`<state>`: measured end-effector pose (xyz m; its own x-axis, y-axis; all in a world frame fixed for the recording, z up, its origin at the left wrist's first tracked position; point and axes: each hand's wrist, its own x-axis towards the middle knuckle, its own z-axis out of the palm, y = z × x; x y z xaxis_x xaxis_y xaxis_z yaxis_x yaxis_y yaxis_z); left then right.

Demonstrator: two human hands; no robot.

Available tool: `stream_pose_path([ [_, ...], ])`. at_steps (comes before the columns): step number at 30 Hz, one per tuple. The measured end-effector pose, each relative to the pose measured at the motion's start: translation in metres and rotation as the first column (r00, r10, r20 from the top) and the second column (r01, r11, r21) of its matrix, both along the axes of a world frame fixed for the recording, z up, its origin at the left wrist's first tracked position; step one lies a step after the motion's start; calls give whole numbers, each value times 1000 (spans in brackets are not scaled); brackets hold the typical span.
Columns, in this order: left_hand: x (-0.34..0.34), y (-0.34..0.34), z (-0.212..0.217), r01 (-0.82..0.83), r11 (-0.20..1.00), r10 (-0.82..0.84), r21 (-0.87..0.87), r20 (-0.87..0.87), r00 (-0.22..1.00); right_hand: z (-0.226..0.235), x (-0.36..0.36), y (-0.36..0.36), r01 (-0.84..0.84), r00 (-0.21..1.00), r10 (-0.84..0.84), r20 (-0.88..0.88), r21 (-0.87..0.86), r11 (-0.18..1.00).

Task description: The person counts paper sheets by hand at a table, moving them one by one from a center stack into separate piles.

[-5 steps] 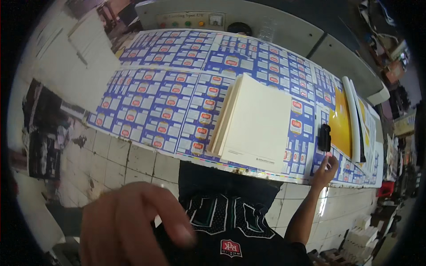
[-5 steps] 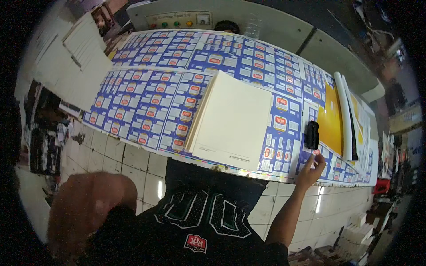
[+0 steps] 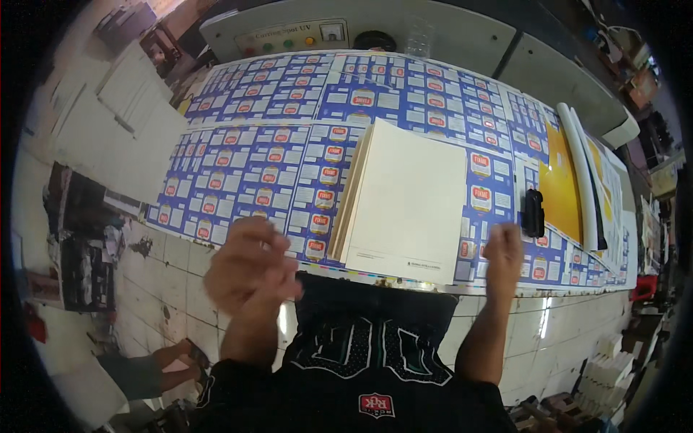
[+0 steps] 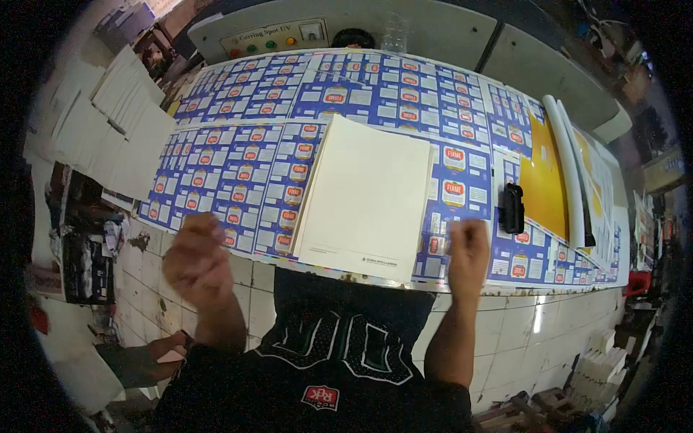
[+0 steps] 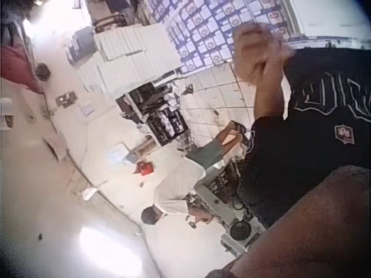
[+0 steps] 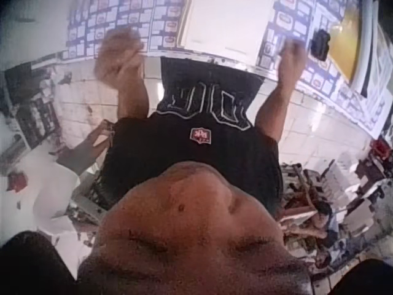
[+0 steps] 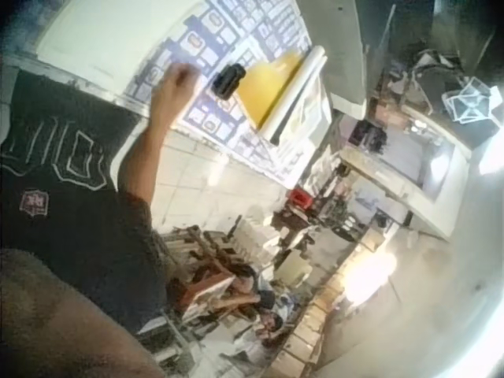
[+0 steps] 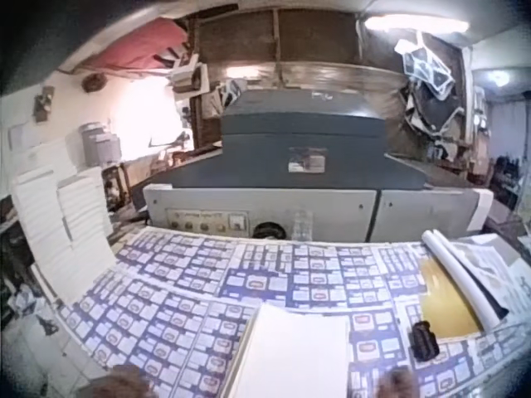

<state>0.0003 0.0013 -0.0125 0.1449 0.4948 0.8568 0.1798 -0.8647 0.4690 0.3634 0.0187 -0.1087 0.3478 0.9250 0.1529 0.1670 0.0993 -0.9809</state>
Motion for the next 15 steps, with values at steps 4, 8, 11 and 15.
stream_pose_path([
  [4, 17, -1, -47, -102, 956, 180, -276, 276, 944, 31, -42, 13, -95, 966, 113, 234, -89, 992],
  [8, 2, -5, -57, -256, 937, 290, -236, 121, 949, 39, -28, 4, -60, 991, 56, -118, -29, 998],
  [11, 13, 1, -41, -287, 936, 288, -202, -21, 957, 32, -18, -3, 21, 993, -27, -113, -50, 999],
  [15, 56, 12, -4, -294, 954, 254, -61, -363, 896, 36, -12, 0, 92, 994, -92, -51, -7, 996],
])
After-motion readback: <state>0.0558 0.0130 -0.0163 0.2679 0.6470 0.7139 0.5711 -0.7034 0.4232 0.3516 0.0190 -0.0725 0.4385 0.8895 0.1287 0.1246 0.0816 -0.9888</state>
